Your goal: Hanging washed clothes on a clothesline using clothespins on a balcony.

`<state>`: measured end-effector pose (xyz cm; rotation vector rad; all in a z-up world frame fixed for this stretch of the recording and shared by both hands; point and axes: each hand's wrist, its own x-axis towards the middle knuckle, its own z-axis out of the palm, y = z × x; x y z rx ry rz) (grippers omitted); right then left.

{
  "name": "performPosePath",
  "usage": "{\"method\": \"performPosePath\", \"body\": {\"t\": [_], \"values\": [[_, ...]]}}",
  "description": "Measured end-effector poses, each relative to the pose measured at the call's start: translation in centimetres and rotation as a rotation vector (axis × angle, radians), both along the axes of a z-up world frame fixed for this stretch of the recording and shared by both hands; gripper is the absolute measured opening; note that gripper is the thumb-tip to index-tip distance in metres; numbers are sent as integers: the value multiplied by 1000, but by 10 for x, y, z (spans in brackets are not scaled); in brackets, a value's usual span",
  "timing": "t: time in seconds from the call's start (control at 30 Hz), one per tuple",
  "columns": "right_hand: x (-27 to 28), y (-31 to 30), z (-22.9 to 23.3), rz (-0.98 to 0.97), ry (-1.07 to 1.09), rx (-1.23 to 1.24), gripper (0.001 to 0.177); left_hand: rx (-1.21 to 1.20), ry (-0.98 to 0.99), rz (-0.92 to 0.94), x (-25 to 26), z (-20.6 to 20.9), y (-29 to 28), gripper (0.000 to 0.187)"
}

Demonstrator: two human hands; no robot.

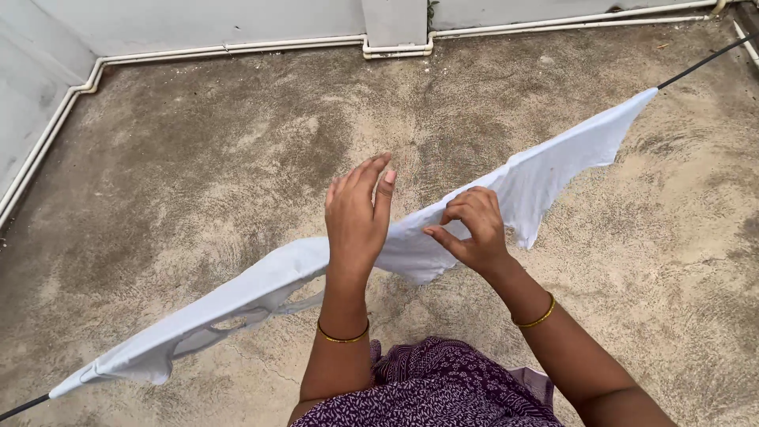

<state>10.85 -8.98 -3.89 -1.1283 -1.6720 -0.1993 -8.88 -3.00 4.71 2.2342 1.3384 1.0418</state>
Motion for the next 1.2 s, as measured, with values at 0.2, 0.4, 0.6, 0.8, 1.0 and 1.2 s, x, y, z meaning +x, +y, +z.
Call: {"method": "performPosePath", "body": {"t": [0.2,0.4,0.6,0.8,1.0,1.2], "values": [[-80,8,7,166,-132,-135,35,-153,-77,88,-61,-32,5,58],[-83,4,1,147,-152,-348,22,-410,-468,-113,-72,-75,4,67],[-95,11,22,168,162,-404,18,-272,-333,-98,-71,-94,-11,68],[-97,10,21,-142,-268,-637,25,-228,-413,-119,-73,-86,-11,64],[-59,-54,18,-277,-154,-332,31,-44,-129,-51,-54,-59,-33,55],[-20,-185,18,-668,31,-256,35,306,67,-503,52,-64,-141,58]]}}
